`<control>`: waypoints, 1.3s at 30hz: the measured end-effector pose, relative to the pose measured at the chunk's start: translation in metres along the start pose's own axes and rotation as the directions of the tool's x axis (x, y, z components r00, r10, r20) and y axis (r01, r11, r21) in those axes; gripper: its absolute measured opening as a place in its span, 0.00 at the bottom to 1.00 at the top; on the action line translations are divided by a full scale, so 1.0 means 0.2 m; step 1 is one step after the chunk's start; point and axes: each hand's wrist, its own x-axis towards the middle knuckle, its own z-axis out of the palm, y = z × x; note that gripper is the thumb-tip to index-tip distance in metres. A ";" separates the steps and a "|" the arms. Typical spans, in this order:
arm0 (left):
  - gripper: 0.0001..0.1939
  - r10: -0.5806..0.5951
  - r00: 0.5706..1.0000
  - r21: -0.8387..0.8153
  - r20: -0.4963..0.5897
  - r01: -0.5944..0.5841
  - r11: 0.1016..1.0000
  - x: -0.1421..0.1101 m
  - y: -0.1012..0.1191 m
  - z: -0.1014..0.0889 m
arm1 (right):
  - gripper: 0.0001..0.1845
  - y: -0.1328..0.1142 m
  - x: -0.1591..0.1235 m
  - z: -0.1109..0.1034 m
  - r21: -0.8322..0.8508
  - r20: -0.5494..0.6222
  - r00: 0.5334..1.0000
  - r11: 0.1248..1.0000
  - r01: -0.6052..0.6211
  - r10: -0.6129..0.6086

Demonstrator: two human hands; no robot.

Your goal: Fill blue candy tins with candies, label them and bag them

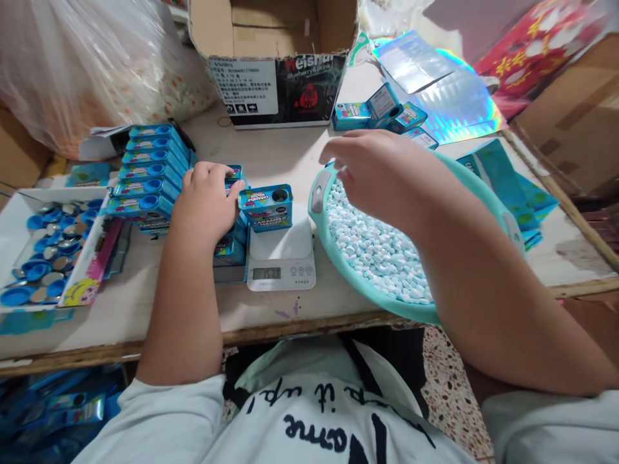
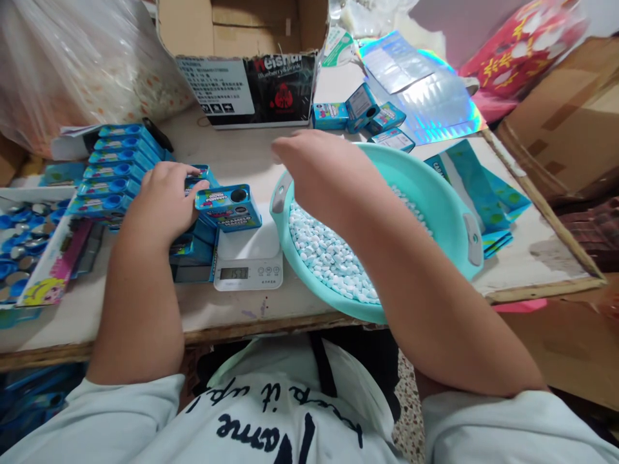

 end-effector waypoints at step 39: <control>0.15 0.006 1.000 0.008 0.010 -0.006 1.000 -0.02 0.03 -0.02 | 0.07 0.00 0.03 0.16 -0.067 0.327 0.931 0.986 -0.149 0.163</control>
